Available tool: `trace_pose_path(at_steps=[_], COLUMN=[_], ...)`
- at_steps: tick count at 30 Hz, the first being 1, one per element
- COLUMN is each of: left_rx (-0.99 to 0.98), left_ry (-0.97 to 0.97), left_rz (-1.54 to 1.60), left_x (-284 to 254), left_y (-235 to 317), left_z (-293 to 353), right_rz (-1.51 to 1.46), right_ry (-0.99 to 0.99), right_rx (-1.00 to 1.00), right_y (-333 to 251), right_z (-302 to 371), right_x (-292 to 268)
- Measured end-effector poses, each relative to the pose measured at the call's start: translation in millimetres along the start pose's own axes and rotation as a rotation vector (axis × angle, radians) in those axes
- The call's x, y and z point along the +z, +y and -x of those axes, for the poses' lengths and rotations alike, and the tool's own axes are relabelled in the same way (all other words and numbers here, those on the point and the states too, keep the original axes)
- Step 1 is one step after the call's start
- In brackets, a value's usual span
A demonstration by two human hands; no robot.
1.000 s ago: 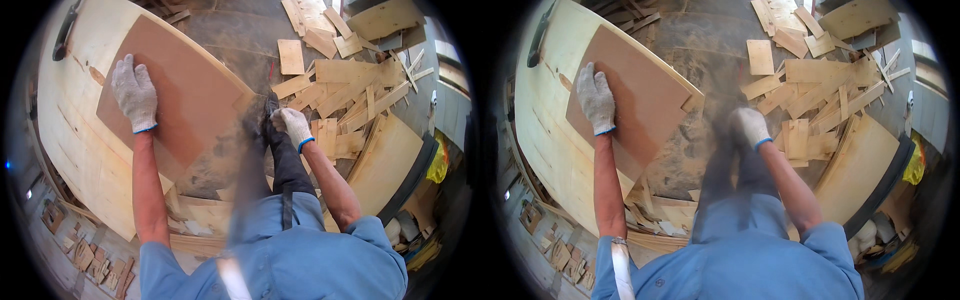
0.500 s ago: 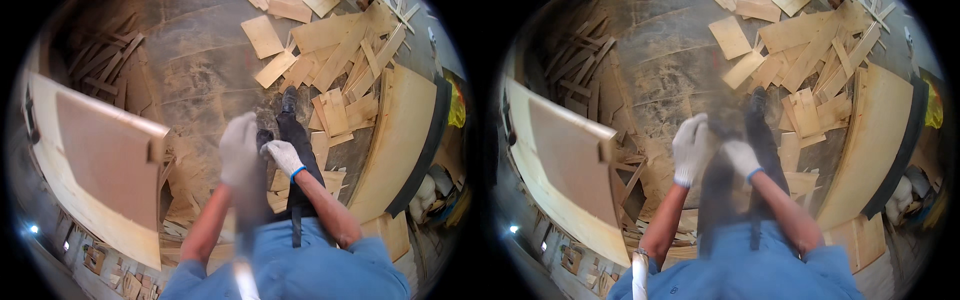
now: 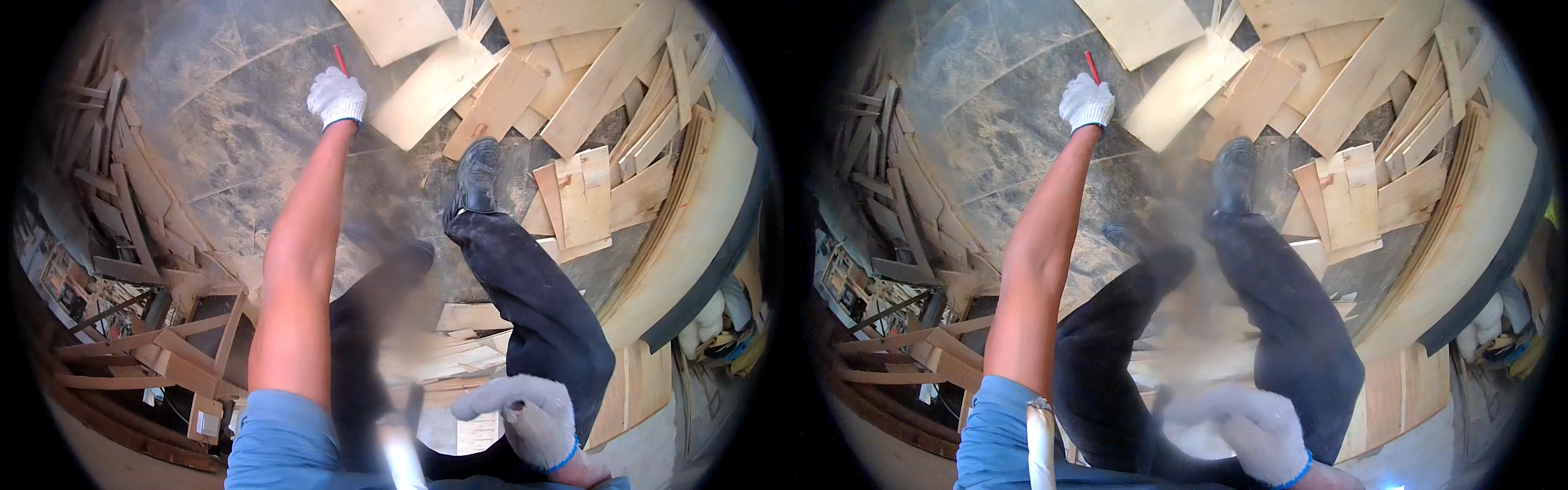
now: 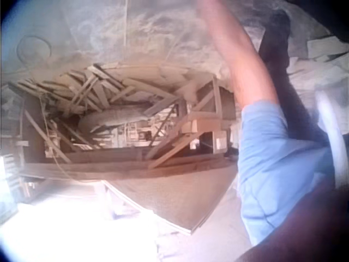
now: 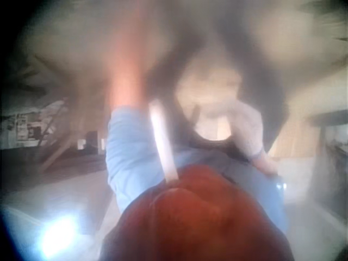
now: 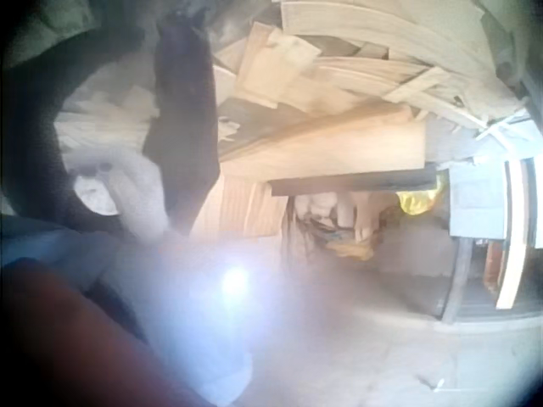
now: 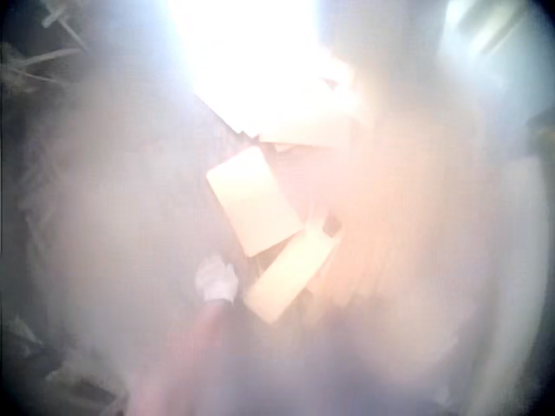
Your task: The person places a smaller wooden template on a large plywood sheet and uses a red pencil to trace its outline. After removing the template, the person lifts and repositions the plywood sheet on the workbench.
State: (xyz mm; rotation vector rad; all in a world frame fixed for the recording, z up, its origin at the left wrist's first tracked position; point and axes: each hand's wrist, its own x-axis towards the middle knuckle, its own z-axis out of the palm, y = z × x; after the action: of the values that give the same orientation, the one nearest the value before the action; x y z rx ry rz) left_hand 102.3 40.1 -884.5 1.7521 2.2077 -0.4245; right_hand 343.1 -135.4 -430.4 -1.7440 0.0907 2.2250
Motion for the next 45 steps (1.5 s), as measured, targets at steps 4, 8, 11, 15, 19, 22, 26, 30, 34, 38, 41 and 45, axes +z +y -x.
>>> trace_pose_path(at_steps=[4, 8, 11, 15, 19, 22, 26, 30, 34, 38, 41, 45], left_rx=[-0.066, -0.192, -0.149, 0.046, 0.078, 0.080, 0.089, 0.104, -0.210, -0.493, -0.524, -0.541], left_ry=[-0.115, -0.287, -0.401, -0.599, -0.499, -0.392, -0.291, 0.529, 1.031, 0.952, 0.923, 0.891], left_rz=[0.047, 0.255, 0.500, 0.607, 0.844, 0.856, 0.967, 0.951, 0.586, 0.396, 0.354, 0.371], left_x=[12, -35, -142, -285, -454, -522, -621, -683, -702, -664, -647, -649], left_y=[2, -13, 16, -2, -44, -85, -153, -243, -355, -436, -449, -445], left_z=[8, 63, 154, 298, 425, 467, 482, 475, 405, 369, 370, 369], right_rz=[0.123, 0.486, 0.283, 0.487, 0.146, 0.551, 0.762, 0.891, 0.850, 0.711, 0.700, 0.766], right_ry=[0.036, 0.057, 0.188, 0.299, 0.056, -0.011, 0.006, 0.045, -0.008, -0.202, -0.412, -0.631], right_rx=[-0.104, -0.273, -0.339, -0.332, -0.395, -0.453, -0.564, -0.804, -0.870, -0.808, -0.590, -0.456], right_y=[6, 20, 21, 34, 35, 11, -20, -60, -106, -113, -113, -101], right_z=[-6, -16, -23, -21, 54, 138, 211, 253, 292, 294, 274, 217], right_x=[-14, -23, -6, 24, 93, 169, 244, 283, 354, 456, 536, 633])
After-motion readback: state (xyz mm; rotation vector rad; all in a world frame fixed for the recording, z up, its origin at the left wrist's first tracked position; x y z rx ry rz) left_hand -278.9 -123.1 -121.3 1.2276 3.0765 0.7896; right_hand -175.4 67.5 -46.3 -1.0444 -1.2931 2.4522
